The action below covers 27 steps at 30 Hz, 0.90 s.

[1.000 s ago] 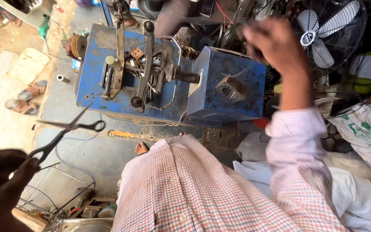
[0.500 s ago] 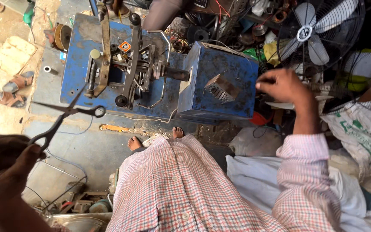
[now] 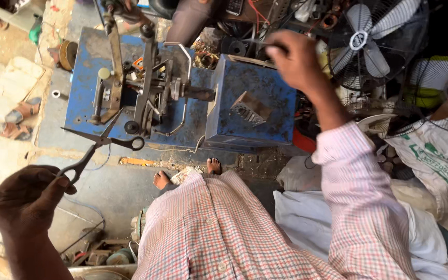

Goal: The person cuts insulation paper strips with scissors and inserts the paper strips into the slots of a motor stator core by hand.

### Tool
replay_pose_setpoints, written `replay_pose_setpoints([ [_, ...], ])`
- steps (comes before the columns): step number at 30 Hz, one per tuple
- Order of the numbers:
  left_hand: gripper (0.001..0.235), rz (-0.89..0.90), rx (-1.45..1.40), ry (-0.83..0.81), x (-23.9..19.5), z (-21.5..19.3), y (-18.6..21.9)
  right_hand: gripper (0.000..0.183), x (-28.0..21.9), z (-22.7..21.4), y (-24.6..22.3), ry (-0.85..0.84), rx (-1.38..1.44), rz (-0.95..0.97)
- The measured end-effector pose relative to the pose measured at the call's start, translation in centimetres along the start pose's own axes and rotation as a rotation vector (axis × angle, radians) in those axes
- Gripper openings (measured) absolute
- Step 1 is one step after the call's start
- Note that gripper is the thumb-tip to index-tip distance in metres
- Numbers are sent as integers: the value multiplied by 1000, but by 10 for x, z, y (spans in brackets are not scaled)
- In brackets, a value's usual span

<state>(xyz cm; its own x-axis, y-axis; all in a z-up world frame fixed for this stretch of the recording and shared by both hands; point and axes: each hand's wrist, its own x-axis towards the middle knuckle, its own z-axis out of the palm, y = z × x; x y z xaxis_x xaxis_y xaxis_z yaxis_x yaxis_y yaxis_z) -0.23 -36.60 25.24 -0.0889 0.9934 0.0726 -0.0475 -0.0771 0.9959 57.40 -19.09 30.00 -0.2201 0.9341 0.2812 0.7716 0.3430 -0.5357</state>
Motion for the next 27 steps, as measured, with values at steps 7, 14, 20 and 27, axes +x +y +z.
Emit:
replay_pose_setpoints([
  [7,17,-18,78,71,-20,-4,-3,13,-9,-20,7,-280,-192,-87],
  [14,14,-30,57,153,-36,-13,-4,14,-84,-44,67,-195,-336,226],
  [20,14,-1,-40,114,-22,-4,-6,16,-129,-31,68,-42,-224,273],
  [27,8,42,-194,23,8,23,-13,21,-77,-15,78,170,174,255],
])
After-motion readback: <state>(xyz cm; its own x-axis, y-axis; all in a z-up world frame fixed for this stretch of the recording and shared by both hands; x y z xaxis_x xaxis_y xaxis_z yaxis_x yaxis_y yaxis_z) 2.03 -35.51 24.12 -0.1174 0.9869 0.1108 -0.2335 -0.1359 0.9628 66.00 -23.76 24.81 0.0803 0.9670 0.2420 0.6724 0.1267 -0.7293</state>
